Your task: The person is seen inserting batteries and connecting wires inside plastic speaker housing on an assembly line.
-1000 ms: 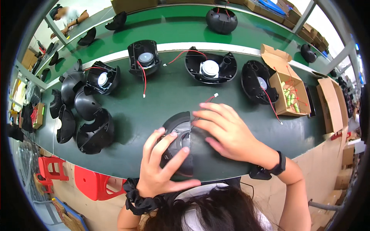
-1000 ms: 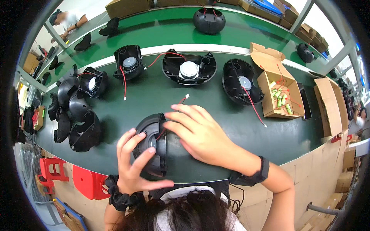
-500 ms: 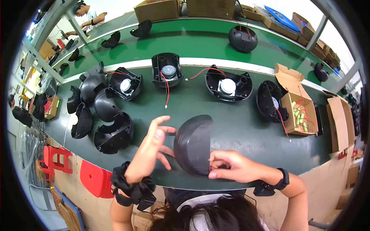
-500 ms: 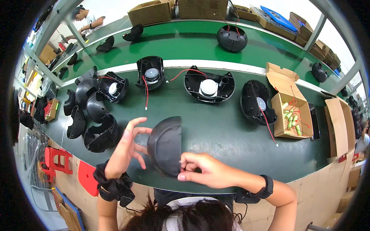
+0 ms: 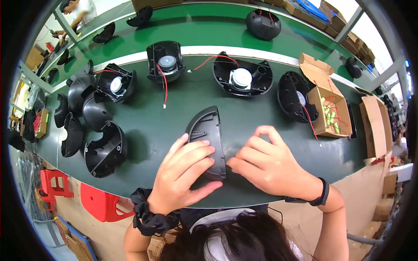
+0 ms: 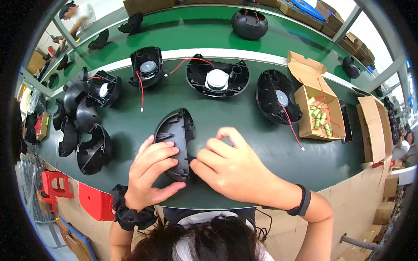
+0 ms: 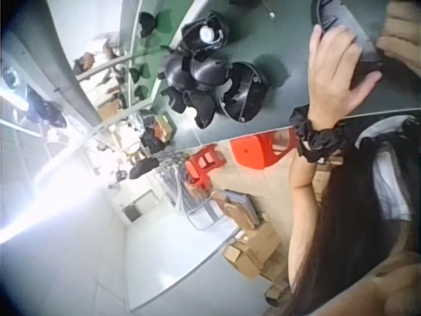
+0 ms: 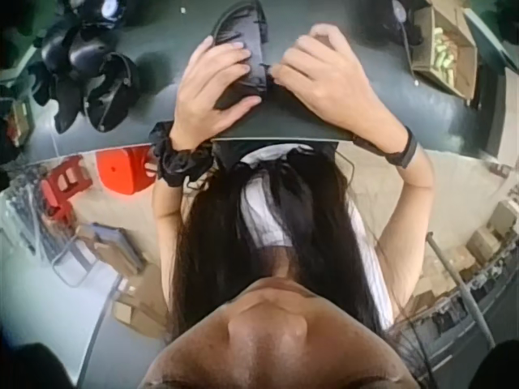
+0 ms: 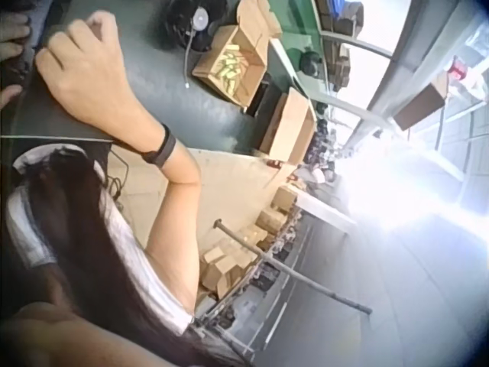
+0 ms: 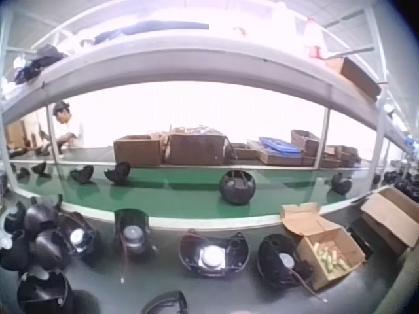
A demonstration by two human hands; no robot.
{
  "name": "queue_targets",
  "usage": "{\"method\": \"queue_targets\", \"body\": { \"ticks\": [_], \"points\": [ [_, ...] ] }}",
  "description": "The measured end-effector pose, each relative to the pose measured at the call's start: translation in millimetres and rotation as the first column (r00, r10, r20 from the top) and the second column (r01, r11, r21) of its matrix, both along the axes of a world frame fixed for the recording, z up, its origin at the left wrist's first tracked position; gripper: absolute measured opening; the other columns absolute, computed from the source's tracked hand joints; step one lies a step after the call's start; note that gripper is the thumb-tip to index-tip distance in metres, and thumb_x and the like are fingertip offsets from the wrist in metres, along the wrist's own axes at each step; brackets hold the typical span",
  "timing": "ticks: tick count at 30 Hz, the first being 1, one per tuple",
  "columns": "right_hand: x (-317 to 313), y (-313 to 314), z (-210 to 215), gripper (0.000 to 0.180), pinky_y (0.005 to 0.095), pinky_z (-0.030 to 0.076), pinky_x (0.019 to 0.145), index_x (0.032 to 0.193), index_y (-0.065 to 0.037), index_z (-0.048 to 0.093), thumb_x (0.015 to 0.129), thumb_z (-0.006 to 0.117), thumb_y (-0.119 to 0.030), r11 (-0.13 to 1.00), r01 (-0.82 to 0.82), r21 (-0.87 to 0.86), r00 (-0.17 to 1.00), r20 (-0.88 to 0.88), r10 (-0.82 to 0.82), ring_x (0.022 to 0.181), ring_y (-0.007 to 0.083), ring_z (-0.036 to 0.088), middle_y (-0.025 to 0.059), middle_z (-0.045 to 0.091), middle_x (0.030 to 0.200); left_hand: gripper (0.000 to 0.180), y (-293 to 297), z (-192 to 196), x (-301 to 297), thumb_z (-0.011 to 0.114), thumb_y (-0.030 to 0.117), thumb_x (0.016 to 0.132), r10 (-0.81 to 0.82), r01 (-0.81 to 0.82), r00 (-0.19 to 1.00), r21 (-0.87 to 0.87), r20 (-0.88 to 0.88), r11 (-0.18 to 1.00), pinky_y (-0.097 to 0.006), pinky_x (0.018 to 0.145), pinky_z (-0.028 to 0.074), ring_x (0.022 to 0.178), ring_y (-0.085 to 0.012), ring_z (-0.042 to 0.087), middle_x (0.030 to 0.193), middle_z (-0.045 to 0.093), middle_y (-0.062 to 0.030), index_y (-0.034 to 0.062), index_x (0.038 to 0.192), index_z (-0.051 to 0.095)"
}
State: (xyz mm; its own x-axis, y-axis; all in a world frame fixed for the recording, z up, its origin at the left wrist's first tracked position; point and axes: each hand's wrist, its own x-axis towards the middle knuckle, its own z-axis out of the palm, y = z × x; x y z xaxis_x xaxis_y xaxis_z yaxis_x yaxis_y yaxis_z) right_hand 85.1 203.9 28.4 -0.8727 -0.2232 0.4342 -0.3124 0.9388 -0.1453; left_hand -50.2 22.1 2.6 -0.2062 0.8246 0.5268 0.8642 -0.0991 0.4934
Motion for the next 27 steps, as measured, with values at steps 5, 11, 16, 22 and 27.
{"method": "queue_targets", "body": {
  "ticks": [5,11,16,22,27],
  "points": [
    [-14,6,14,0.011,0.0413,0.043,0.083,0.072,-0.007,0.057,0.066,0.059,-0.016,0.989,-0.029,0.144,0.995,-0.094,0.043,0.072,0.0165,0.048,0.0013,0.042,0.07,0.042,-1,3,-6,0.084,0.026,0.06,-0.023,0.023,0.999,-0.021,0.032,1.0,-0.052,0.101,0.038,0.11,-0.0302,0.059,0.105,0.066,-0.0081,0.0052,0.092,0.067],
    [-31,7,31,0.013,0.0398,0.044,0.08,0.067,-0.008,0.057,0.058,0.061,-0.016,0.969,-0.144,0.203,0.971,-0.16,0.178,0.068,0.0141,0.049,-0.001,0.044,0.071,0.04,10,10,-4,0.081,0.02,0.063,-0.097,0.099,0.994,-0.048,0.045,0.994,-0.049,0.098,0.042,0.103,-0.0289,0.058,0.103,0.063,-0.0096,0.0019,0.094,0.065],
    [-32,5,41,0.018,0.0382,0.048,0.077,0.07,-0.005,0.057,0.057,0.061,-0.017,0.965,-0.231,0.123,0.953,-0.174,0.25,0.067,0.0156,0.049,-0.0002,0.045,0.071,0.031,17,6,0,0.079,0.016,0.064,-0.131,0.135,0.985,-0.021,0.112,0.991,-0.053,0.101,0.034,0.106,-0.0277,0.056,0.098,0.064,-0.0065,0.0062,0.091,0.067],
    [-10,24,56,0.029,0.0367,0.047,0.078,0.088,-0.003,0.064,0.072,0.068,-0.027,0.978,-0.122,-0.169,0.98,-0.177,0.092,0.076,0.021,0.056,0.004,0.061,0.086,0.031,21,3,10,0.078,0.011,0.062,-0.096,0.133,0.897,-0.055,0.432,0.99,-0.051,0.107,0.023,0.104,-0.0251,0.056,0.096,0.067,-0.0018,0.0099,0.091,0.068],
    [36,81,51,0.036,0.0344,0.046,0.081,0.111,0.002,0.06,0.084,0.065,-0.022,0.943,0.225,-0.247,0.965,-0.08,-0.251,0.085,0.0235,0.062,0.0129,0.066,0.102,0.029,24,-2,11,0.081,0.011,0.059,-0.106,0.13,0.927,-0.043,0.359,0.991,-0.05,0.109,0.018,0.098,-0.0228,0.055,0.088,0.068,-0.0035,0.0096,0.082,0.064]
  ]
}}
